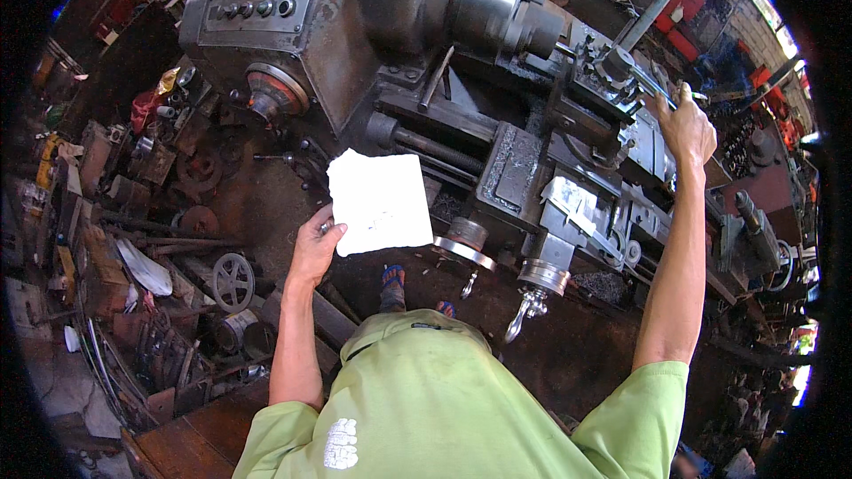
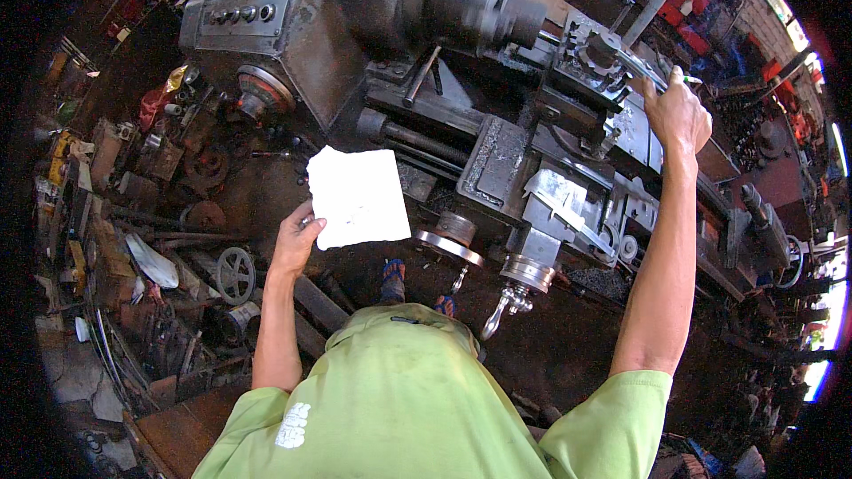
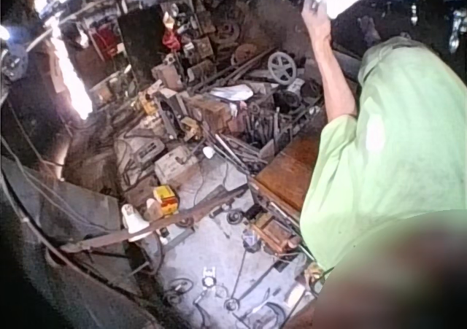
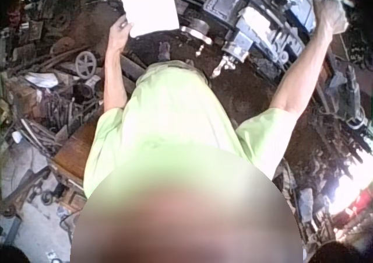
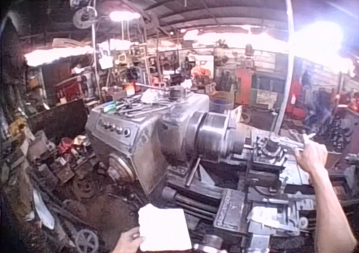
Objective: The person operates a metal lathe, adjusting the chuck and tool post while holding a paper. They engage the machine, make fine adjustments to the cutting tool, and monitor the machining process.
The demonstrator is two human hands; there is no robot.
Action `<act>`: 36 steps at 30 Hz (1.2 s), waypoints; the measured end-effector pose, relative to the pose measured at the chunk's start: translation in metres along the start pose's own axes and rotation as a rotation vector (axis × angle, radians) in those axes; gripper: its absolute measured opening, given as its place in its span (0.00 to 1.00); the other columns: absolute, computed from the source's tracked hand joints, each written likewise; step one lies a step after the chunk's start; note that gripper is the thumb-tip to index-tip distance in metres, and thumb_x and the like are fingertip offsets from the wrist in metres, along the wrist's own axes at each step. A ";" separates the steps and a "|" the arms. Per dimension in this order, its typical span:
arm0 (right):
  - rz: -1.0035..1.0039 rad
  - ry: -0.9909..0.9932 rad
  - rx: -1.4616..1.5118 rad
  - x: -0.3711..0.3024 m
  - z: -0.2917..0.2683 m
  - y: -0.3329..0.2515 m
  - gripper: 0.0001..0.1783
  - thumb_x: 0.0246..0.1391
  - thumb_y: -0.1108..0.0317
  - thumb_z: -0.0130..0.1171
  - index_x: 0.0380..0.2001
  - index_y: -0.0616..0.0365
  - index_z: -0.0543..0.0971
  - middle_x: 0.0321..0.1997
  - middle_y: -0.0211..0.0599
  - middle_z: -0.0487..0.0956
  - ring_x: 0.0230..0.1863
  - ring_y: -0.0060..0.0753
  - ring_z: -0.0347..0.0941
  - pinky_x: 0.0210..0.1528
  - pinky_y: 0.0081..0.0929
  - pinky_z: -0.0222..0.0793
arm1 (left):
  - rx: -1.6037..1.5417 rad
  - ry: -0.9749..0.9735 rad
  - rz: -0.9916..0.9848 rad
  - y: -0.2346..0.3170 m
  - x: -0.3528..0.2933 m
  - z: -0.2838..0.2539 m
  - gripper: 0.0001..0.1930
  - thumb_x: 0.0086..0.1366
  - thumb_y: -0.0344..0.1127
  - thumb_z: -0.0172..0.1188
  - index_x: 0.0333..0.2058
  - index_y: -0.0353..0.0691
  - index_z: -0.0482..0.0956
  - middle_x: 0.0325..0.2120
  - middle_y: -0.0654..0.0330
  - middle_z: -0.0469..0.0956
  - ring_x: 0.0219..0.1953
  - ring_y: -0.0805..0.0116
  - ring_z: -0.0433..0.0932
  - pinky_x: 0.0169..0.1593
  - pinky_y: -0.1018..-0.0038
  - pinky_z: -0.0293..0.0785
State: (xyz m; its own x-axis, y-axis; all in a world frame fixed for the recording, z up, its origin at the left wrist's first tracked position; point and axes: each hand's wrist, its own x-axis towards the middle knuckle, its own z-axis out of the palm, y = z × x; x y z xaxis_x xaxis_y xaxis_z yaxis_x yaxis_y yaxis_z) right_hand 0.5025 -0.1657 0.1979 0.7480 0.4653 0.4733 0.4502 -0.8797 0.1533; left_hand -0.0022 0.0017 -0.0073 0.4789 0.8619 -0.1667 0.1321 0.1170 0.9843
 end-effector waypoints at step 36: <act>-0.018 0.005 -0.011 -0.001 0.002 0.000 0.36 0.55 0.38 0.49 0.61 0.47 0.69 0.42 0.51 0.81 0.43 0.53 0.79 0.44 0.44 0.74 | 0.009 0.006 -0.026 0.000 0.001 0.001 0.21 0.60 0.29 0.57 0.53 0.31 0.73 0.36 0.60 0.78 0.38 0.74 0.75 0.45 0.76 0.69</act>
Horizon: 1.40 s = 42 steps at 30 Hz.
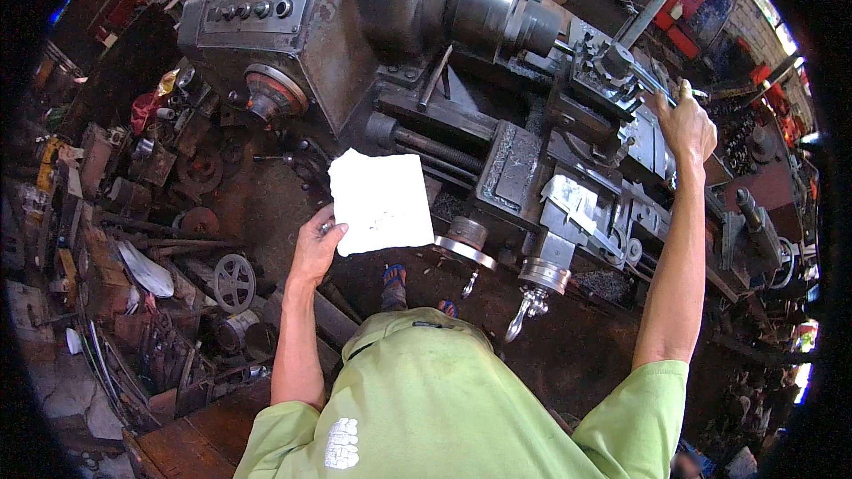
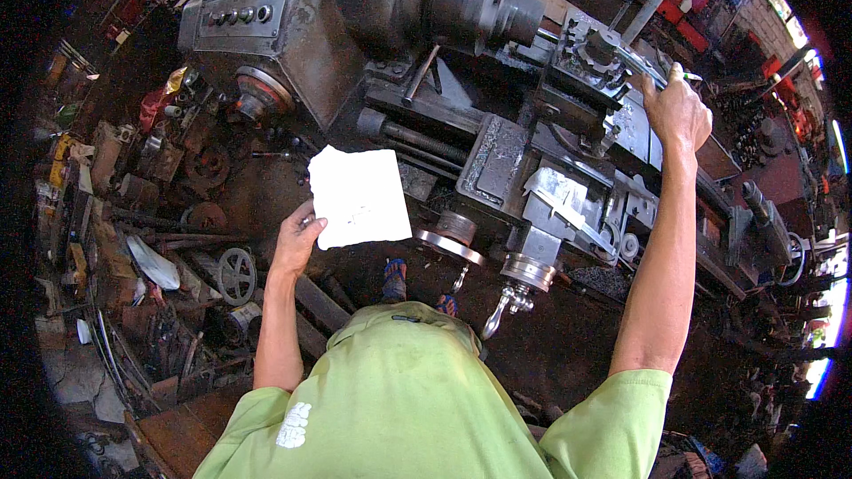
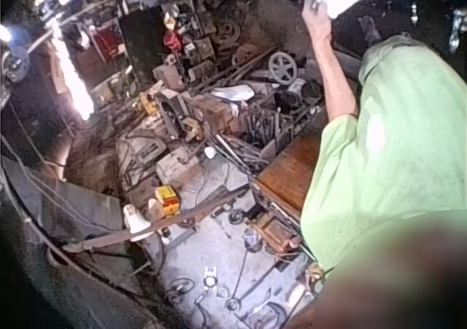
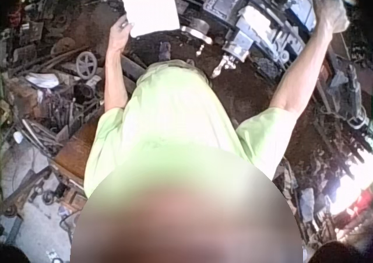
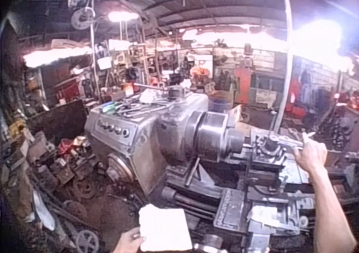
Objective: The person operates a metal lathe, adjusting the chuck and tool post while holding a paper. They engage the machine, make fine adjustments to the cutting tool, and monitor the machining process.
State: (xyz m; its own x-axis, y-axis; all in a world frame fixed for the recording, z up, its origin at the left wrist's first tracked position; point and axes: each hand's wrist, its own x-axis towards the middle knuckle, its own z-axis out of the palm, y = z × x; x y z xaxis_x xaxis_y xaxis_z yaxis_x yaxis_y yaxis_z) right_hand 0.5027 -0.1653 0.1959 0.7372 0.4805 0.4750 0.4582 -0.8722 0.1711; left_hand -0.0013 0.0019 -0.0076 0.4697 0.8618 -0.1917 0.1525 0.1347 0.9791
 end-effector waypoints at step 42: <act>-0.002 -0.003 0.013 -0.001 0.000 0.000 0.35 0.55 0.41 0.50 0.60 0.50 0.70 0.43 0.46 0.81 0.45 0.47 0.79 0.45 0.43 0.70 | -0.015 -0.008 0.000 -0.002 0.002 0.001 0.20 0.61 0.27 0.56 0.53 0.31 0.73 0.35 0.61 0.79 0.37 0.75 0.75 0.44 0.78 0.70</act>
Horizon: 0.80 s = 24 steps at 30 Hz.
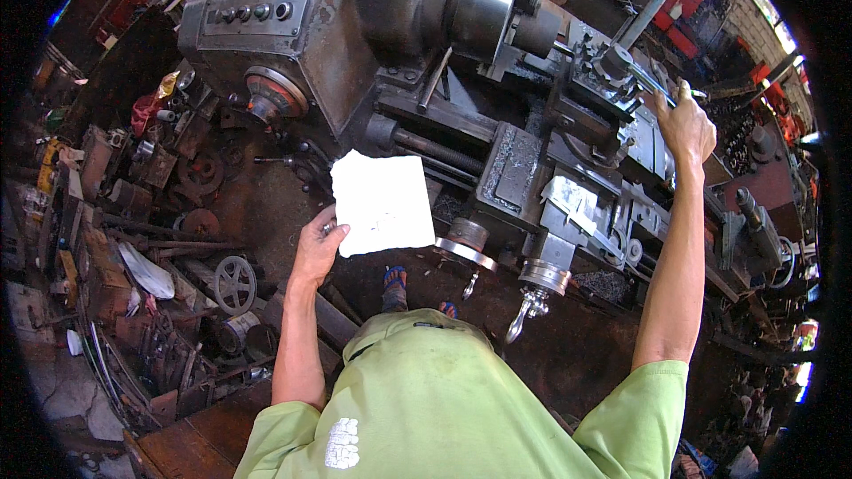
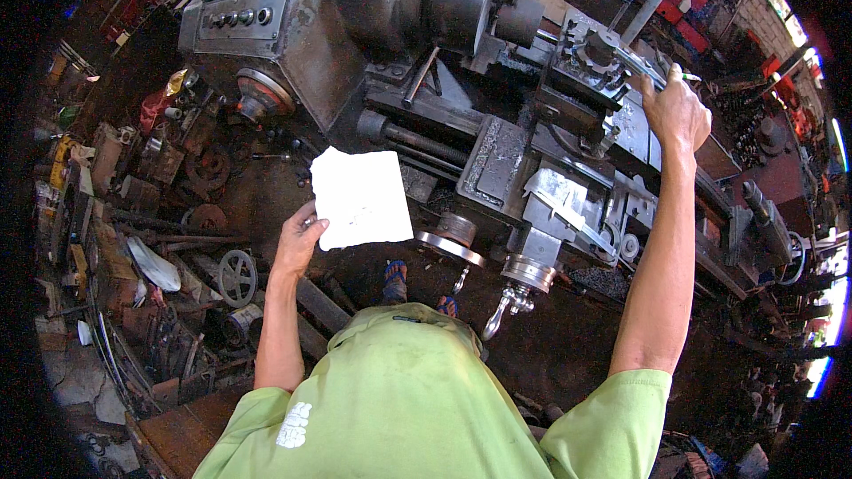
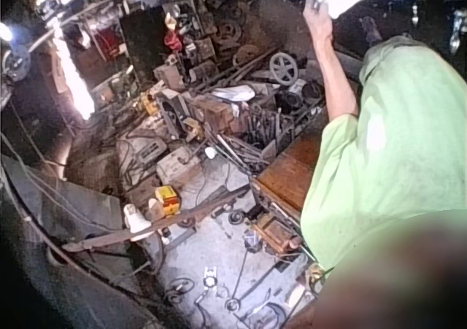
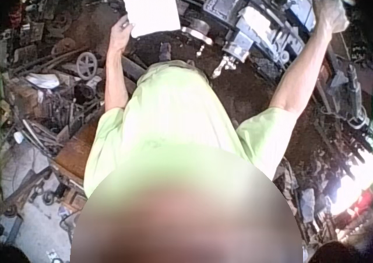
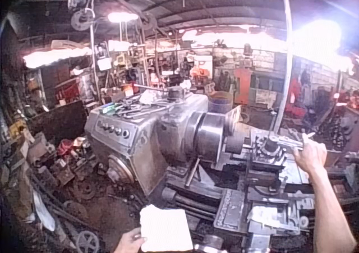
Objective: The person operates a metal lathe, adjusting the chuck and tool post while holding a paper. They engage the machine, make fine adjustments to the cutting tool, and monitor the machining process.
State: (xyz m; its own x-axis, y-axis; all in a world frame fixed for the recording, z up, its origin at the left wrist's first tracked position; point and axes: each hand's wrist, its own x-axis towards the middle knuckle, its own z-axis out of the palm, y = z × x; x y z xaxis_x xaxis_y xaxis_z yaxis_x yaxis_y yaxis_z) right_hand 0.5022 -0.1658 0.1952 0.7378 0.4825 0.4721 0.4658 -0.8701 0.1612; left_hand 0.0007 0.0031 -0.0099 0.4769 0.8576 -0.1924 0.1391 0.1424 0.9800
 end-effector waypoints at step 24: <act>0.004 0.045 -0.027 0.003 0.006 0.002 0.35 0.55 0.37 0.49 0.60 0.44 0.71 0.40 0.50 0.82 0.42 0.52 0.79 0.43 0.43 0.74 | -0.003 -0.015 0.015 -0.001 -0.001 0.000 0.25 0.58 0.34 0.60 0.53 0.29 0.72 0.39 0.58 0.78 0.41 0.72 0.75 0.49 0.74 0.69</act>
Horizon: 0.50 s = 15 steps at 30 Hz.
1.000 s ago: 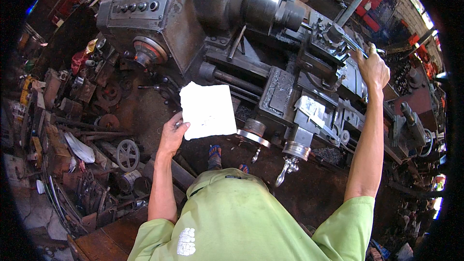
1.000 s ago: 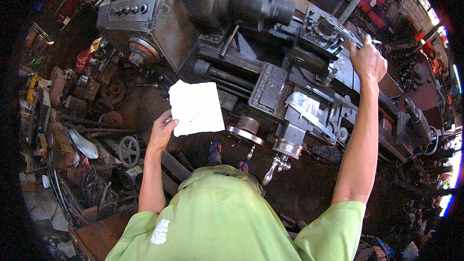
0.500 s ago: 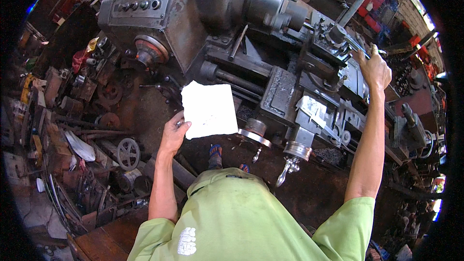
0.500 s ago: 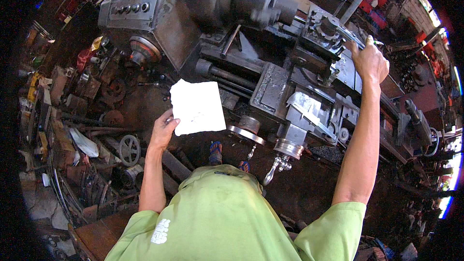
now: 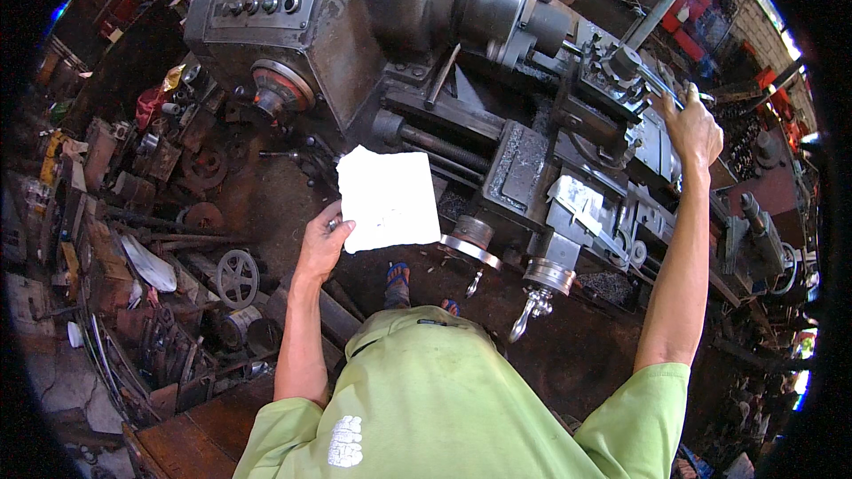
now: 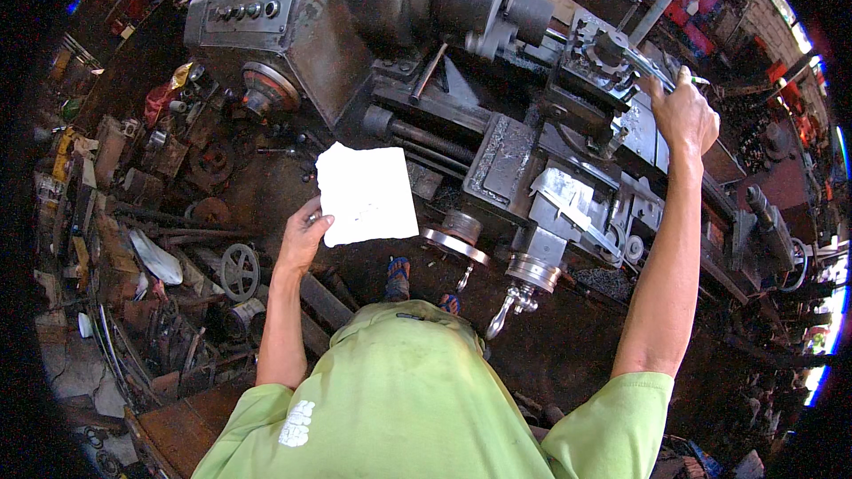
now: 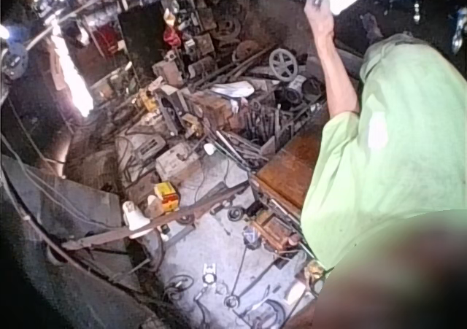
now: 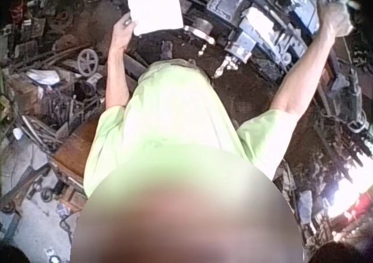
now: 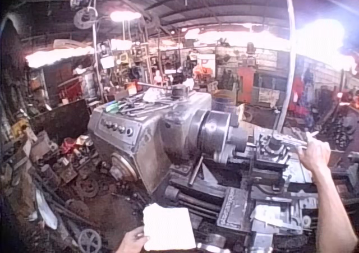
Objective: The person operates a metal lathe, adjusting the chuck and tool post while holding a paper. They engage the machine, make fine adjustments to the cutting tool, and monitor the machining process.
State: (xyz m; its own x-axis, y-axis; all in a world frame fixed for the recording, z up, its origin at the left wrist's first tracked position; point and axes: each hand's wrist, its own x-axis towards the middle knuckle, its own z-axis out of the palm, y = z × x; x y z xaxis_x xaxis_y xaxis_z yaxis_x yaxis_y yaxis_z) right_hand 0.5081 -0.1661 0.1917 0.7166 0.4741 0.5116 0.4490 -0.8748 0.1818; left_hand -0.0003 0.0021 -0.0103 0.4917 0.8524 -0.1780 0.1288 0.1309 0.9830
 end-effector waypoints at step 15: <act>0.002 -0.012 -0.018 0.000 -0.001 -0.001 0.35 0.55 0.37 0.48 0.60 0.45 0.70 0.40 0.50 0.82 0.42 0.52 0.79 0.44 0.44 0.74 | 0.003 -0.004 0.001 -0.006 0.003 -0.001 0.24 0.58 0.36 0.61 0.52 0.31 0.73 0.37 0.59 0.78 0.39 0.73 0.75 0.46 0.75 0.70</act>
State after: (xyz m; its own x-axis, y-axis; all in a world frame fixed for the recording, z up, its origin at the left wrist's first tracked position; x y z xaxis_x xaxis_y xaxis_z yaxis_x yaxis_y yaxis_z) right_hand 0.5070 -0.1657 0.1925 0.7241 0.4732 0.5017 0.4376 -0.8775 0.1961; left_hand -0.0007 0.0045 -0.0171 0.4955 0.8503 -0.1773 0.1307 0.1289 0.9830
